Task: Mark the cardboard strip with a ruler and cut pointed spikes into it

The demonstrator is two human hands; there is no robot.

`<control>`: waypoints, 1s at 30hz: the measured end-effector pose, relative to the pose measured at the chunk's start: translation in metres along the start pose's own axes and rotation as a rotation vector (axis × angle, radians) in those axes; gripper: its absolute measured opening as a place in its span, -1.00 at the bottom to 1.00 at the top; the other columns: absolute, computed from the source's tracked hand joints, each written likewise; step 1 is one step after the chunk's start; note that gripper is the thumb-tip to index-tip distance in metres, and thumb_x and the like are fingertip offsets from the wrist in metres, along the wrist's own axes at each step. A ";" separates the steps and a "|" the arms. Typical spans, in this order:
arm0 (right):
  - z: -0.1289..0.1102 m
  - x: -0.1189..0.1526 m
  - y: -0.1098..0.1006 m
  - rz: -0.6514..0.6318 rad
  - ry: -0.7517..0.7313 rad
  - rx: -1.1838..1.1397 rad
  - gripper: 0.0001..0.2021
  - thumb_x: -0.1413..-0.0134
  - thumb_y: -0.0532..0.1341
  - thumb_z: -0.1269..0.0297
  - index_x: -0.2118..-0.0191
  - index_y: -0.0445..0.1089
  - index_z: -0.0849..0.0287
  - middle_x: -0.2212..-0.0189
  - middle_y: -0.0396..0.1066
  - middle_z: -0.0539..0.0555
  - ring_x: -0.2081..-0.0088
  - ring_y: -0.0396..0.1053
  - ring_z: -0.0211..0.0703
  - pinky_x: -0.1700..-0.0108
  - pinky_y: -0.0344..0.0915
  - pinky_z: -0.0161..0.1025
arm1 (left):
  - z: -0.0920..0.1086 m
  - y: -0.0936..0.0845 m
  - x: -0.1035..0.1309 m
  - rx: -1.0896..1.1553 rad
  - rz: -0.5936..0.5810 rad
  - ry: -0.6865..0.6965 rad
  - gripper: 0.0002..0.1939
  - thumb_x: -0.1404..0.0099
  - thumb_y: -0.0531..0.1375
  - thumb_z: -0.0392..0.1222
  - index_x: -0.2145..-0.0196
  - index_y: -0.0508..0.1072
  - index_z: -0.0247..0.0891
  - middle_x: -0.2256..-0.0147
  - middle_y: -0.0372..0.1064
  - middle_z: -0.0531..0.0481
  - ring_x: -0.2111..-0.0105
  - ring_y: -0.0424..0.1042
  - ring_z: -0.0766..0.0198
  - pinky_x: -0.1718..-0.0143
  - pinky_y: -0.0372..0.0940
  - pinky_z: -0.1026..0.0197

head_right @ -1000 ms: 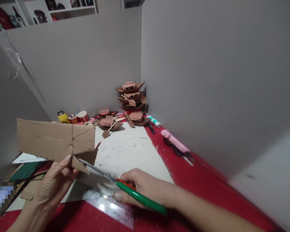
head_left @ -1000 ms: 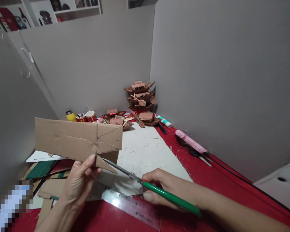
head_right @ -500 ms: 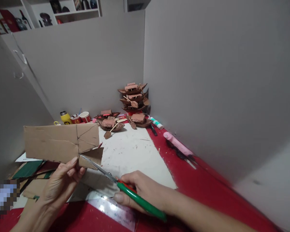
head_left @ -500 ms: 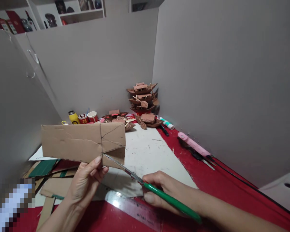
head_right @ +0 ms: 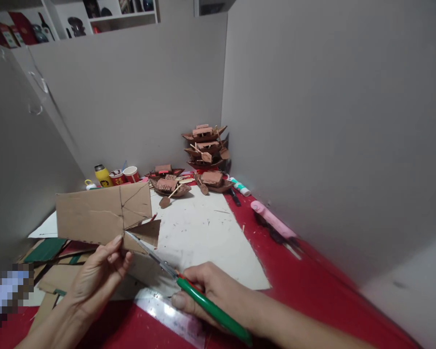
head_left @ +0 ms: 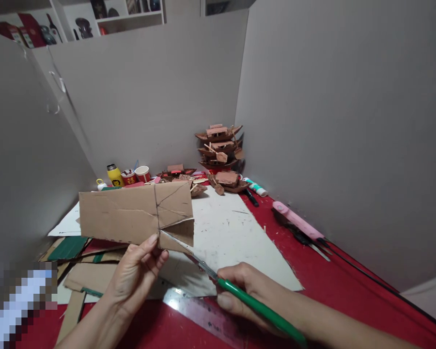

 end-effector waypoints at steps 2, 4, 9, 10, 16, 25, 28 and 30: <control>0.001 -0.001 0.000 0.028 -0.016 0.016 -0.52 -0.12 0.20 -0.15 0.48 0.09 0.17 0.56 -0.04 -0.13 0.50 -0.09 -0.34 0.51 -0.09 -0.35 | -0.002 -0.001 0.001 0.009 0.012 -0.018 -0.82 0.03 0.37 -0.56 0.62 0.51 -0.39 0.53 0.51 -0.03 0.58 0.45 0.37 0.55 0.49 0.32; 0.002 -0.001 -0.001 0.060 -0.025 0.049 -0.53 -0.11 0.20 -0.14 0.47 0.11 0.17 0.57 -0.03 -0.13 0.50 -0.08 -0.34 0.51 -0.08 -0.36 | -0.005 -0.002 0.001 0.018 0.029 -0.033 -0.82 -0.06 0.31 -0.58 0.59 0.52 -0.40 0.52 0.51 -0.04 0.57 0.46 0.36 0.55 0.48 0.33; 0.008 -0.002 0.003 0.076 0.007 0.074 -0.56 -0.17 0.13 -0.14 0.44 0.13 0.17 0.57 0.02 -0.12 0.50 -0.04 -0.33 0.50 -0.04 -0.37 | -0.007 -0.002 0.006 0.039 0.063 -0.051 -0.77 -0.18 0.19 -0.60 0.51 0.53 -0.39 0.49 0.52 -0.03 0.57 0.48 0.37 0.57 0.46 0.35; 0.009 -0.002 0.003 0.081 0.014 0.067 -0.56 -0.17 0.12 -0.13 0.44 0.13 0.17 0.57 0.02 -0.11 0.50 -0.04 -0.33 0.50 -0.03 -0.38 | -0.008 -0.001 0.007 0.041 0.063 -0.057 -0.77 -0.20 0.17 -0.60 0.50 0.53 -0.40 0.49 0.52 -0.03 0.57 0.48 0.38 0.57 0.46 0.35; 0.013 0.002 0.003 0.118 0.043 0.076 -0.61 -0.13 0.20 -0.04 0.45 0.14 0.16 0.61 0.00 -0.14 0.54 -0.05 -0.35 0.53 -0.04 -0.39 | -0.009 0.001 0.013 0.063 0.075 -0.089 -0.75 -0.23 0.14 -0.59 0.48 0.52 -0.39 0.49 0.52 -0.04 0.59 0.48 0.36 0.62 0.43 0.36; 0.003 0.003 -0.009 0.211 -0.022 0.245 -0.64 -0.03 0.28 0.03 0.45 0.14 0.14 0.61 0.03 -0.16 0.54 -0.07 -0.34 0.50 -0.02 -0.37 | -0.014 0.005 0.027 0.090 0.090 -0.174 -0.72 -0.29 0.07 -0.54 0.47 0.50 -0.39 0.49 0.53 -0.07 0.57 0.51 0.30 0.67 0.38 0.38; 0.008 0.001 -0.011 0.227 -0.043 0.296 -0.64 -0.02 0.31 0.04 0.44 0.15 0.13 0.60 0.04 -0.16 0.54 -0.07 -0.34 0.50 -0.01 -0.36 | -0.019 0.006 0.028 0.114 0.061 -0.203 -0.81 -0.23 0.15 -0.53 0.44 0.52 -0.38 0.52 0.51 -0.04 0.60 0.48 0.34 0.66 0.36 0.41; 0.011 0.000 -0.011 0.234 -0.055 0.285 -0.61 -0.01 0.32 0.01 0.45 0.13 0.13 0.61 0.04 -0.16 0.55 -0.08 -0.34 0.51 -0.02 -0.36 | -0.022 0.013 0.029 0.093 -0.046 -0.234 -0.93 -0.12 0.31 -0.46 0.45 0.53 -0.36 0.56 0.48 0.00 0.64 0.43 0.37 0.66 0.34 0.41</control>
Point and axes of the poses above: each hand's wrist, its own x-axis away from the middle knuckle, its own y-axis out of the palm, z = x × y, the point moved 10 cm from there along -x, towards the middle knuckle
